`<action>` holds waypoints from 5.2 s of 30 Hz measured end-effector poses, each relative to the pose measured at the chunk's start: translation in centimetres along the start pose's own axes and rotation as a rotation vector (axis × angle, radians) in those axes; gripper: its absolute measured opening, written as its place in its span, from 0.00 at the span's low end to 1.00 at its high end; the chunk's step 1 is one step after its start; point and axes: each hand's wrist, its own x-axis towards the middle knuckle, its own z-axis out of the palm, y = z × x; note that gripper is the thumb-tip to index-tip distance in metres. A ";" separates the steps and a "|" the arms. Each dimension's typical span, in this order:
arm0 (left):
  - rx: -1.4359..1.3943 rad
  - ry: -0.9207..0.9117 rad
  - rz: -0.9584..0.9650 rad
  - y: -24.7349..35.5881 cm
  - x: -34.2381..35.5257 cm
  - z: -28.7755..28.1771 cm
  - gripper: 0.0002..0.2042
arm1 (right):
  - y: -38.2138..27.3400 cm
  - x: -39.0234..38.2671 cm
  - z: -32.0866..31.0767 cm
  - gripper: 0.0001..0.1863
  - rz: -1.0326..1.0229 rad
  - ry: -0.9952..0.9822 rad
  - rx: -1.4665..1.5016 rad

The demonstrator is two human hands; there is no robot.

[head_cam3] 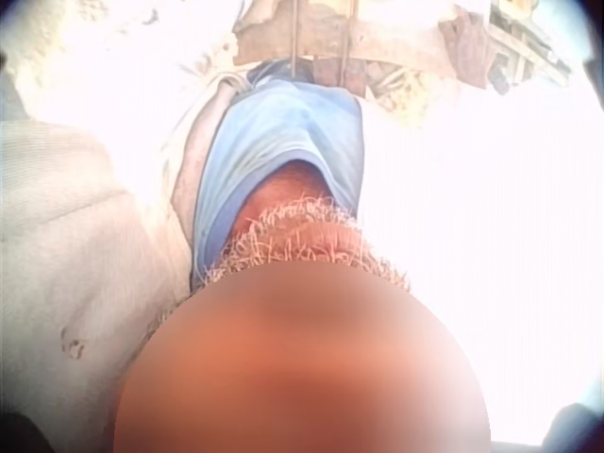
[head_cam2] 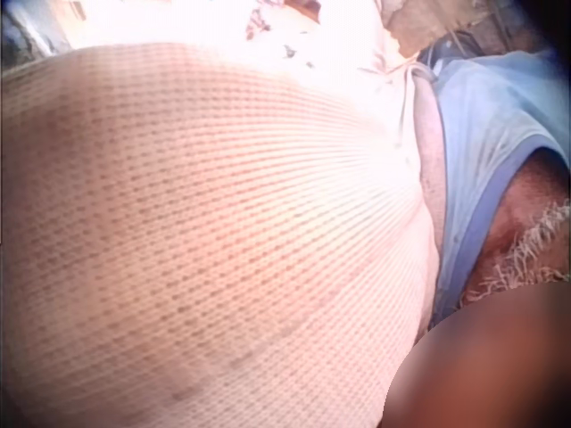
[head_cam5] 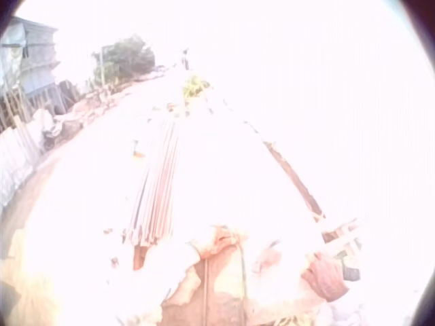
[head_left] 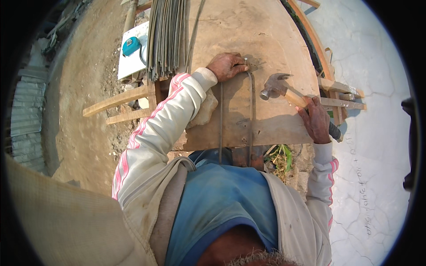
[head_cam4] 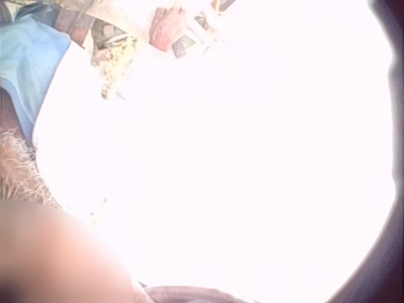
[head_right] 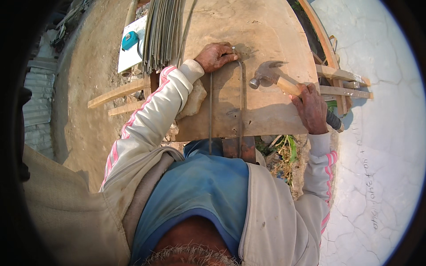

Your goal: The person bends a metal rod into a U-shape using a hammer and a brick as an anvil on a wooden workbench. They then pick up a straight metal rod, inspect it, and place it back down.

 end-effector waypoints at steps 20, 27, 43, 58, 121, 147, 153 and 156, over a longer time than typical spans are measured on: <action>-0.085 0.010 0.150 -1.7 0.2 0.5 0.13 | -10.1 1.3 -5.1 0.28 -0.061 0.116 0.572; -0.003 0.054 0.198 -1.7 0.0 0.6 0.13 | -11.9 2.6 -3.9 0.28 -0.177 0.108 0.446; -0.017 0.048 0.195 -1.5 -0.1 0.8 0.14 | -10.8 2.6 -2.7 0.28 -0.176 0.134 0.466; 0.114 -0.009 0.012 -1.3 -0.9 -0.5 0.18 | -10.9 2.0 -2.4 0.28 -0.029 0.039 0.618; 0.021 0.028 0.039 -1.5 -1.3 -0.4 0.15 | -12.3 2.1 -4.2 0.30 -0.028 0.238 0.555; 0.017 0.002 -0.026 -1.5 -1.1 -0.4 0.17 | -13.2 3.0 -3.1 0.30 -0.155 0.353 0.542; 0.057 0.026 -0.028 -1.7 -1.2 -0.1 0.16 | -12.3 3.6 -2.4 0.29 -0.205 0.102 0.420; 0.048 0.019 -0.021 -1.8 -1.1 -0.1 0.16 | -12.1 3.2 -4.3 0.30 0.059 0.015 0.720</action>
